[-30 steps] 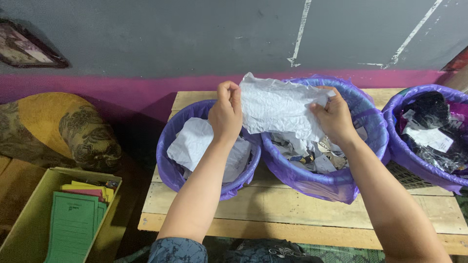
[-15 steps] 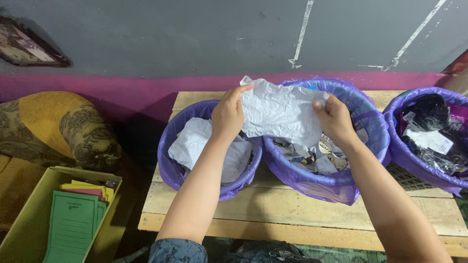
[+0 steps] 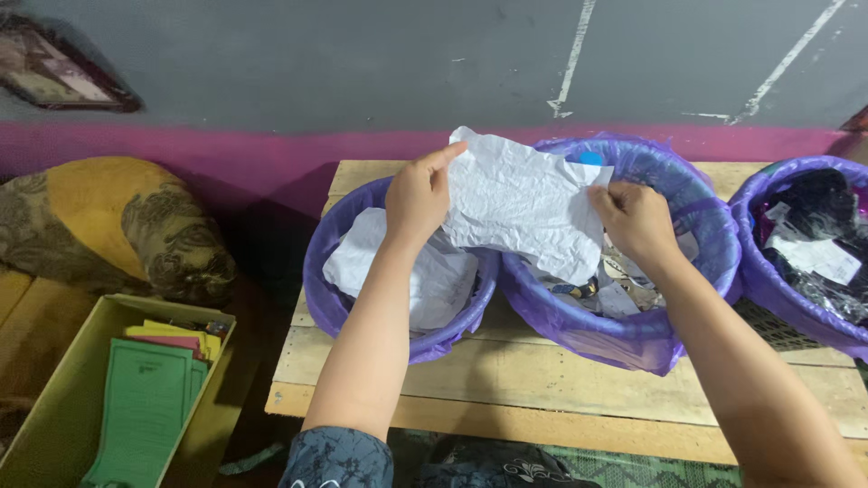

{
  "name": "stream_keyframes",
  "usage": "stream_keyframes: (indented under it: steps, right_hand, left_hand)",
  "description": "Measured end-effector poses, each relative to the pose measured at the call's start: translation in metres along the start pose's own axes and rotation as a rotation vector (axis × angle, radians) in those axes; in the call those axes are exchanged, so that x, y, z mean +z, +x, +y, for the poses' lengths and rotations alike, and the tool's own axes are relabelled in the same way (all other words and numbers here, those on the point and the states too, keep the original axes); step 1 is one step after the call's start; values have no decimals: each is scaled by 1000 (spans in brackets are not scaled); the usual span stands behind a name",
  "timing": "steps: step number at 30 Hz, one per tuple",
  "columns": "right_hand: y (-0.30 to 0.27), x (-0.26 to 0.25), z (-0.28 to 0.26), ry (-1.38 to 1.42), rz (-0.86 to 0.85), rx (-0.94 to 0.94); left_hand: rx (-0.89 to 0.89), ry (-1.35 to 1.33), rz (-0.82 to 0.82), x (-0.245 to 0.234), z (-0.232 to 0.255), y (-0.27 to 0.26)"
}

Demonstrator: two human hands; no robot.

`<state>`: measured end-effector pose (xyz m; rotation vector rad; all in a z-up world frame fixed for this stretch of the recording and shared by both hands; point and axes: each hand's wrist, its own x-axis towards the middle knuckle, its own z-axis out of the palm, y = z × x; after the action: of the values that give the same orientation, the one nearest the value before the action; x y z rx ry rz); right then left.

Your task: The person sorts mixed recyclables into three purple-lined bins on a wooden table. They separate paper, plastic packaging, and other materials by hand, moving items between bins and arranging them into piles.

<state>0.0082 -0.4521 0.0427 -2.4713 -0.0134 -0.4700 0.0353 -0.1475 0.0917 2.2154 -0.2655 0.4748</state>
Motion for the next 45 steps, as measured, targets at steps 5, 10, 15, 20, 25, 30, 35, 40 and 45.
stream_keyframes:
  steps: [5, 10, 15, 20, 25, 30, 35, 40, 45]
  right_hand:
    - [-14, 1, -41, -38, -93, -95]
    - [-40, 20, -103, -255, -170, -211]
    - [-58, 34, -143, -348, -14, -440]
    - [-65, 73, -159, -90, -269, -751]
    - [-63, 116, -156, -155, -707, -672]
    - [-42, 151, -153, -394, -1063, -443]
    - [-31, 176, -155, -531, -1236, -369]
    - [-32, 190, -153, -577, -1257, -415]
    - [-38, 183, -155, -518, -1208, -407]
  left_hand:
    - [-40, 115, -14, -48, -2, -5]
    - [237, 250, 63, -107, -30, -19]
    - [-213, 408, -254, -127, -64, -33]
    - [61, 574, -226, -103, -106, -53]
    - [72, 577, -519, -55, -143, -78]
    - [127, 732, -589, -31, -173, -83]
    - [26, 804, -819, -22, -182, -78]
    - [-1, 867, -922, -19, -181, -77]
    - [-35, 826, -888, -25, -170, -78]
